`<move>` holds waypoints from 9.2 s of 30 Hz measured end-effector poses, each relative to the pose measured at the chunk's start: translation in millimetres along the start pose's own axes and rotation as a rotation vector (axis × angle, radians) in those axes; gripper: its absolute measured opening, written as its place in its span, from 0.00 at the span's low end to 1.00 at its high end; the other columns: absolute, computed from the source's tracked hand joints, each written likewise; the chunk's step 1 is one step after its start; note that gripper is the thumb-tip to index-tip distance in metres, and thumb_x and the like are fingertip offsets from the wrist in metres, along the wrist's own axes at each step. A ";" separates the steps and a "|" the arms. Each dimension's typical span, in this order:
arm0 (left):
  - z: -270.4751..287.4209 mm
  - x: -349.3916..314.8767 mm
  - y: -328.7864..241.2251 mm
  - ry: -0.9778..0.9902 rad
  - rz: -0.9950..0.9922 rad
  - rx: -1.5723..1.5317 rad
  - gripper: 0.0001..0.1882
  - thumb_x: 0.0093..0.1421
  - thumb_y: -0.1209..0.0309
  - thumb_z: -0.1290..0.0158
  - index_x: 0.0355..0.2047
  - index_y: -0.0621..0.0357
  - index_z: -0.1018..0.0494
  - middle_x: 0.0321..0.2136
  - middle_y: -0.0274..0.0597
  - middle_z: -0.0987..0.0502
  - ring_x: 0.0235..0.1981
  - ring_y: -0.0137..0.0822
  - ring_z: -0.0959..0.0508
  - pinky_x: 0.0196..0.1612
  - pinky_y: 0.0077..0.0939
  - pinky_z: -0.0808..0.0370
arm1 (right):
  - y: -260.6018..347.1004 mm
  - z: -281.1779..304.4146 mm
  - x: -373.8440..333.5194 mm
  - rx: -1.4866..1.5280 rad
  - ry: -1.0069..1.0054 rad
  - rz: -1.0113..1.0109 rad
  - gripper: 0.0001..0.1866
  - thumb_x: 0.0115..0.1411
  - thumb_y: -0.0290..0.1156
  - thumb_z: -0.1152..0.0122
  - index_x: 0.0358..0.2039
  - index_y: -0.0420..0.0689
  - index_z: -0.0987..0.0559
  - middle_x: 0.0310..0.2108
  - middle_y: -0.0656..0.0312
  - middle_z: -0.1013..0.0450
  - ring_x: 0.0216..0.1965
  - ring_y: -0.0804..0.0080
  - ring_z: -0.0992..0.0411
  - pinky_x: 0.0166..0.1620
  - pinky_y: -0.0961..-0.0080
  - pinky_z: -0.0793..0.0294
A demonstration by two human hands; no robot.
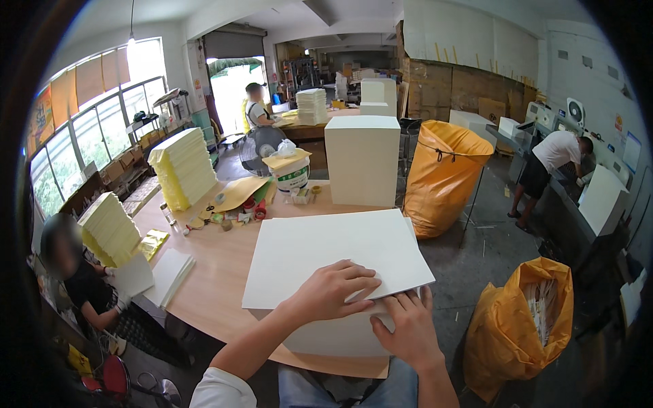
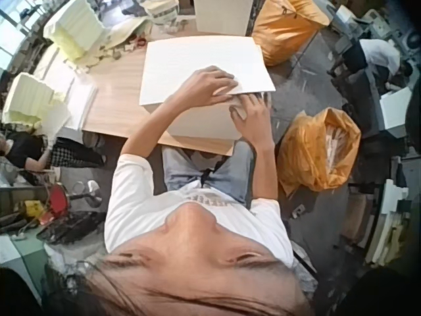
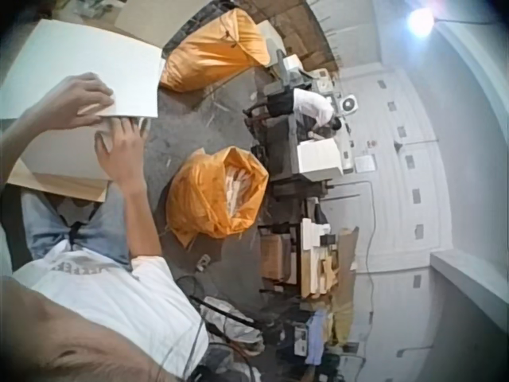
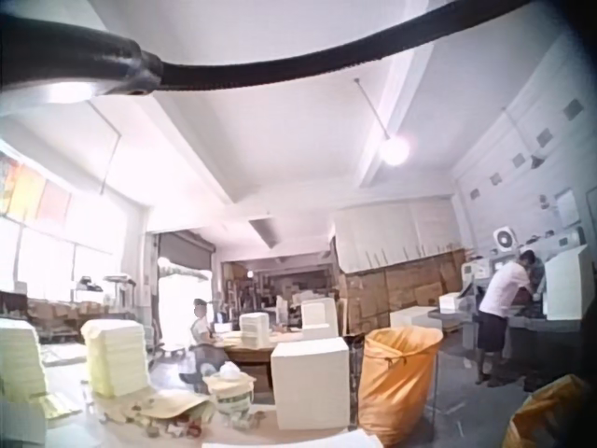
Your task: The person sits on the floor and repeatedly folds white rectangular paper sheets in half by hand. They align the edges, crease the fold, and place the folded sheets into a growing stack on the table. The person occasionally pauses to adjust the stack or pick up a new sheet.
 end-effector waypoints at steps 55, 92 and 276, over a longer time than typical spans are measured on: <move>14.5 5.8 -1.4 -0.021 0.206 -0.299 0.22 0.62 0.72 0.37 0.57 0.40 0.20 0.64 0.48 0.27 0.56 0.52 0.19 0.54 0.42 0.19 | -58.5 33.1 26.3 0.911 -0.316 -0.527 0.21 0.70 0.41 0.39 0.20 0.48 0.30 0.16 0.70 0.33 0.17 0.81 0.31 0.20 0.82 0.38; 16.7 6.6 -4.2 -0.054 0.145 -0.287 0.29 0.51 0.72 0.28 0.54 0.41 0.20 0.60 0.45 0.23 0.56 0.51 0.20 0.56 0.40 0.19 | -60.2 20.4 30.2 1.264 -0.322 -0.609 0.20 0.69 0.34 0.40 0.19 0.49 0.32 0.16 0.65 0.31 0.16 0.76 0.29 0.18 0.81 0.37; 66.7 -178.5 -59.9 -0.509 0.367 0.579 0.10 0.61 0.65 0.40 0.40 0.56 0.23 0.51 0.47 0.21 0.62 0.59 0.26 0.70 0.67 0.40 | -17.0 -25.0 -21.7 -0.123 -0.181 0.124 0.19 0.58 0.48 0.27 0.41 0.46 0.13 0.37 0.59 0.18 0.47 0.58 0.22 0.65 0.50 0.35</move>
Point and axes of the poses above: each hand's wrist, its own x-axis towards the middle knuckle, its own z-axis out of the back of the hand, y = z × x, the point moved 6 cm from there along x, towards the middle knuckle
